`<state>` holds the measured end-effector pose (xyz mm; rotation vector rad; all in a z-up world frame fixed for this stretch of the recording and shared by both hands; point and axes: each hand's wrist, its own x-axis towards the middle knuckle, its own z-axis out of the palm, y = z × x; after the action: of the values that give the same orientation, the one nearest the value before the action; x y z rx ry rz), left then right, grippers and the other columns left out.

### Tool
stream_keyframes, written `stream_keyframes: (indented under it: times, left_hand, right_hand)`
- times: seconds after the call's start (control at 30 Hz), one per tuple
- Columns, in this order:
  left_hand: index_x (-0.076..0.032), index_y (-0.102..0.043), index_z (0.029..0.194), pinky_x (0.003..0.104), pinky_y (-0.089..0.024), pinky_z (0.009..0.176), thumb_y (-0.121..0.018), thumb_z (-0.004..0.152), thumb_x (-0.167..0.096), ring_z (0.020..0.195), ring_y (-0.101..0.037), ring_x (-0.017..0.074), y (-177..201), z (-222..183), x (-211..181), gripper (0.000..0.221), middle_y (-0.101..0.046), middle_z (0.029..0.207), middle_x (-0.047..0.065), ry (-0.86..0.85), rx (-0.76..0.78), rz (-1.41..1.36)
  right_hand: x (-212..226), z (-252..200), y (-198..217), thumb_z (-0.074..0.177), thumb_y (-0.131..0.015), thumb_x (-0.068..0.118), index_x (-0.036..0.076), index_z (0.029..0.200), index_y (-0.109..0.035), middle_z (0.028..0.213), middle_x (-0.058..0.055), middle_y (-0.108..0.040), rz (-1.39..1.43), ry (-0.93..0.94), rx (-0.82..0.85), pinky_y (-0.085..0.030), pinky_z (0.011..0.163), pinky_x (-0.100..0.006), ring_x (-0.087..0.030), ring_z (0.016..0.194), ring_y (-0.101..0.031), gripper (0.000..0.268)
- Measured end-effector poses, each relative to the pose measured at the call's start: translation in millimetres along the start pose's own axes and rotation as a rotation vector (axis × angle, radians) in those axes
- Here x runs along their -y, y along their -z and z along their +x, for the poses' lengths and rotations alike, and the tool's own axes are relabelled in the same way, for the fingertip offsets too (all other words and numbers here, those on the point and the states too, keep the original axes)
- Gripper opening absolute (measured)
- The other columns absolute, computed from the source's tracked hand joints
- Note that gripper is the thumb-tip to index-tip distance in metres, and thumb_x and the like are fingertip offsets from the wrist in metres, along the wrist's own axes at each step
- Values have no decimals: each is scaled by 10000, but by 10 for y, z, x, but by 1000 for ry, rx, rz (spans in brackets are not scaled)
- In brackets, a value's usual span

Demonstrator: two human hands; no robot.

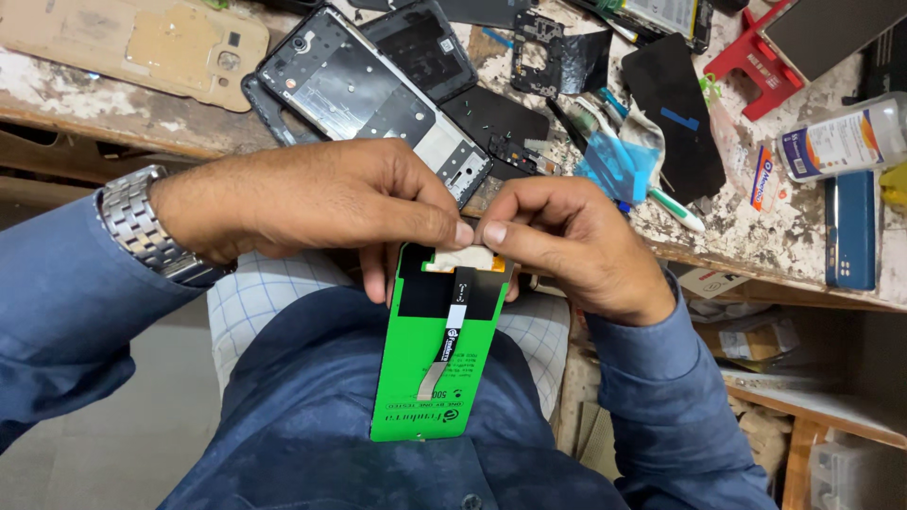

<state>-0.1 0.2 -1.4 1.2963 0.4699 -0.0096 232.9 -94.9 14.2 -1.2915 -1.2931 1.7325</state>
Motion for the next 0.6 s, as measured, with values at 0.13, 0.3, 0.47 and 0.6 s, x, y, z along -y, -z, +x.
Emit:
stream_keyframes:
  times: [0.13, 0.3, 0.47, 0.6]
  left_hand:
    - [26, -781, 914, 250, -567, 427, -629, 906, -344, 467, -688, 146, 12, 17, 31, 400, -746, 688, 99, 25, -3, -5]
    - [23, -773, 915, 249, -568, 426, -626, 908, -339, 466, -688, 146, 21, 15, 42, 391, -733, 687, 88, 28, 5, -16]
    - [16, -766, 903, 245, -548, 430, -625, 920, -347, 466, -662, 133, 5, 3, 81, 390, -689, 679, 56, 54, -5, -37]
    - [19, -773, 918, 245, -573, 454, -620, 932, -334, 494, -663, 116, 7, 9, 121, 384, -679, 704, 41, 9, 25, -36]
  right_hand:
    - [-41, 12, 7, 1000, -665, 115, -27, 975, -694, 818, -53, -690, 17, 2, -3, -528, 610, -266, -102, 696, -642, 147]
    - [-61, 23, 15, 995, -683, 120, -25, 980, -698, 834, -47, -679, 10, -2, -2, -535, 616, -270, -100, 719, -636, 147]
    - [-74, 42, 9, 980, -693, 118, -21, 974, -700, 838, -48, -686, 21, -22, -12, -537, 602, -272, -102, 716, -640, 139]
    - [-85, 34, -5, 971, -696, 111, -22, 969, -702, 831, -48, -687, 6, -35, -34, -545, 593, -275, -104, 712, -646, 134]
